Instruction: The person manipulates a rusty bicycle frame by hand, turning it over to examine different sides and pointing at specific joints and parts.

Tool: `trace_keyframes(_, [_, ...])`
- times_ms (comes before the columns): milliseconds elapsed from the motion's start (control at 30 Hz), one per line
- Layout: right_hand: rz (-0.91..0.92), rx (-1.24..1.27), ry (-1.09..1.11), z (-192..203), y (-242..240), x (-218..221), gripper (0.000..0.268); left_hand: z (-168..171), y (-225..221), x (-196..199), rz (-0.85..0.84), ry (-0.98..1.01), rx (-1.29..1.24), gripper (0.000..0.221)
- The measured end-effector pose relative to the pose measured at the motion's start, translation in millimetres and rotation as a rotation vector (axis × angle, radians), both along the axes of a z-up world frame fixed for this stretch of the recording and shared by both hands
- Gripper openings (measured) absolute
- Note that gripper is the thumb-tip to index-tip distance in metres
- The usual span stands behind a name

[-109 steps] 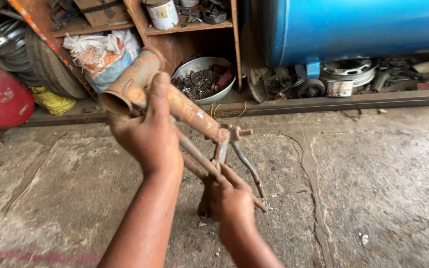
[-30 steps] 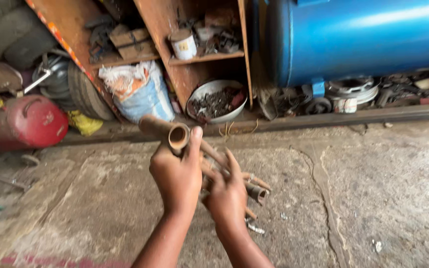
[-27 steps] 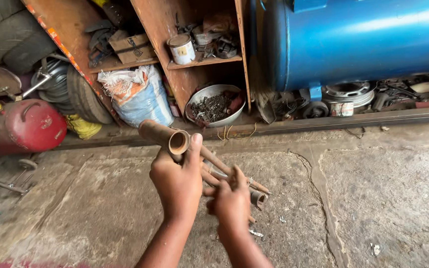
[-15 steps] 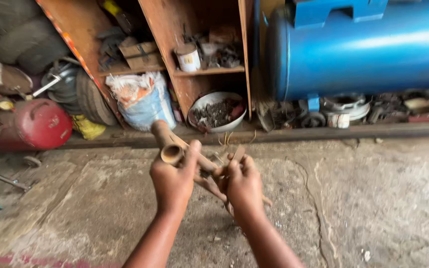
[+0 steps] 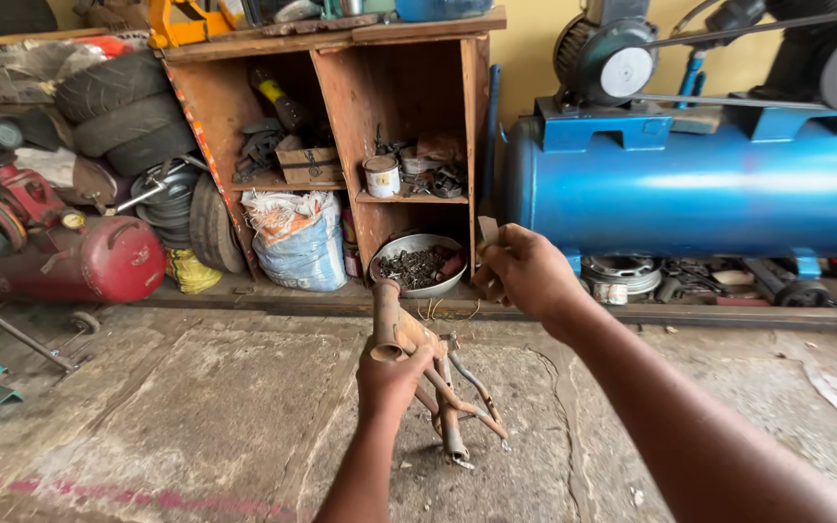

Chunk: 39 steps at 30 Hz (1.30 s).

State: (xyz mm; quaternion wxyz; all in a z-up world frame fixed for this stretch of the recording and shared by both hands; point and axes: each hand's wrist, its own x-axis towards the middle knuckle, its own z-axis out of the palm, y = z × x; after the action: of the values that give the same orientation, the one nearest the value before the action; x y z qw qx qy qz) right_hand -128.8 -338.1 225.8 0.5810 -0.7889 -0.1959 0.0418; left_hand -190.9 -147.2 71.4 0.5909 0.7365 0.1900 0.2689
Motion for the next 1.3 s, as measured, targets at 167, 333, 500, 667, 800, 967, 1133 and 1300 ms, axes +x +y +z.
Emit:
trace_keyframes(167, [0.020, -0.120, -0.227, 5, -20, -40, 0.017, -8, -29, -29, 0.134, 0.151, 0.010, 0.059])
trace_keyframes(333, [-0.040, -0.128, -0.397, -32, -53, -48, 0.021, -40, -45, -13, 0.237, 0.271, -0.040, 0.060])
trace_keyframes(500, [-0.101, -0.403, -0.462, -45, -65, -10, 0.024, -85, -50, 2, 0.295, 0.135, 0.042, 0.080])
trace_keyframes(667, [-0.073, -0.570, -0.322, -66, -56, 14, 0.028, -114, -44, 18, 0.226, 0.117, -0.384, 0.078])
trace_keyframes(800, [-0.074, -0.641, -0.240, -84, -46, 29, 0.030, -131, -26, 36, 0.280, -0.248, -0.535, 0.080])
trace_keyframes(967, [-0.126, -0.715, -0.145, -105, -47, 49, 0.032, -117, -12, 41, 0.285, -0.375, -0.721, 0.061])
trace_keyframes(1133, [-0.154, -0.614, -0.377, -110, -52, 61, 0.031, -38, 13, 21, 0.222, -0.225, -0.705, 0.036])
trace_keyframes(1300, [-0.187, -0.301, -0.713, -79, -52, 50, 0.027, 59, 23, -16, -0.176, -0.426, -0.598, 0.030])
